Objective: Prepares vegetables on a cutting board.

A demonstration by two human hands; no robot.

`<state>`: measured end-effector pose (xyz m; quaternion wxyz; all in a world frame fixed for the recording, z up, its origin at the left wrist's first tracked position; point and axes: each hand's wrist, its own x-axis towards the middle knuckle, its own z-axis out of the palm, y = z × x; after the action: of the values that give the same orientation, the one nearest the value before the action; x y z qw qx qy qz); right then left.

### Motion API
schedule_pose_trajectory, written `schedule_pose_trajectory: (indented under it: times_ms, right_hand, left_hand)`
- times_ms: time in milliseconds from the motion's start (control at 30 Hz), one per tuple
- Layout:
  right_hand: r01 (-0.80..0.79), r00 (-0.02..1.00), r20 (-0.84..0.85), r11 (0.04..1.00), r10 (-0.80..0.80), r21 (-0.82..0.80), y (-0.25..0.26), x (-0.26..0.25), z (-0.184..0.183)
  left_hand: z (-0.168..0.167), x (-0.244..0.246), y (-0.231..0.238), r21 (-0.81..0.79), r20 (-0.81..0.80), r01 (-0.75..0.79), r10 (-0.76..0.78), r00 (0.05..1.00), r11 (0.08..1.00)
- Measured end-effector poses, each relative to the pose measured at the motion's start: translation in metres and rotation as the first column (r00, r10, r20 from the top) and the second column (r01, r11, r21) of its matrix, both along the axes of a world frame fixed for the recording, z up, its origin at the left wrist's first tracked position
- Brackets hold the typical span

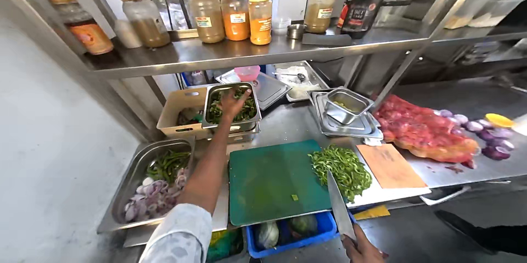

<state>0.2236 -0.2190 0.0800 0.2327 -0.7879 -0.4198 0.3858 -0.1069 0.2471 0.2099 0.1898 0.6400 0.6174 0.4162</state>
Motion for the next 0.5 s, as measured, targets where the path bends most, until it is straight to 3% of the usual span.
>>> schedule_pose_trajectory:
  times_ms: [100,200,267,333,400,500]
  right_hand:
    - [0.012,1.0,-0.021,1.0,-0.011,0.025,0.001,-0.002,-0.001]
    - [0.012,1.0,-0.027,1.0,-0.012,0.012,0.002,0.003,-0.006]
    - [0.022,0.999,-0.023,1.0,-0.022,-0.005,0.0,0.008,-0.005]
    - [0.037,0.999,-0.033,0.999,-0.038,-0.02,-0.001,0.012,-0.005]
    - [0.047,0.998,-0.032,0.998,-0.048,-0.031,-0.003,0.014,-0.007]
    - [0.042,0.998,-0.04,0.998,-0.044,-0.039,-0.003,0.015,-0.009]
  left_hand:
    - [-0.011,-0.003,-0.014,0.068,-0.2,-0.028,0.041,0.979,0.997]
    - [-0.045,0.03,-0.092,0.172,-0.311,0.151,-0.092,0.946,0.973]
    - [-0.084,0.065,-0.176,-0.087,-0.354,0.407,-0.41,0.841,0.909]
    - [-0.129,0.091,-0.236,-0.393,-0.323,0.533,-0.655,0.683,0.75]
    - [-0.166,0.106,-0.265,-0.518,-0.248,0.543,-0.724,0.644,0.661]
    - [-0.165,0.12,-0.267,-0.586,-0.177,0.537,-0.743,0.646,0.607]
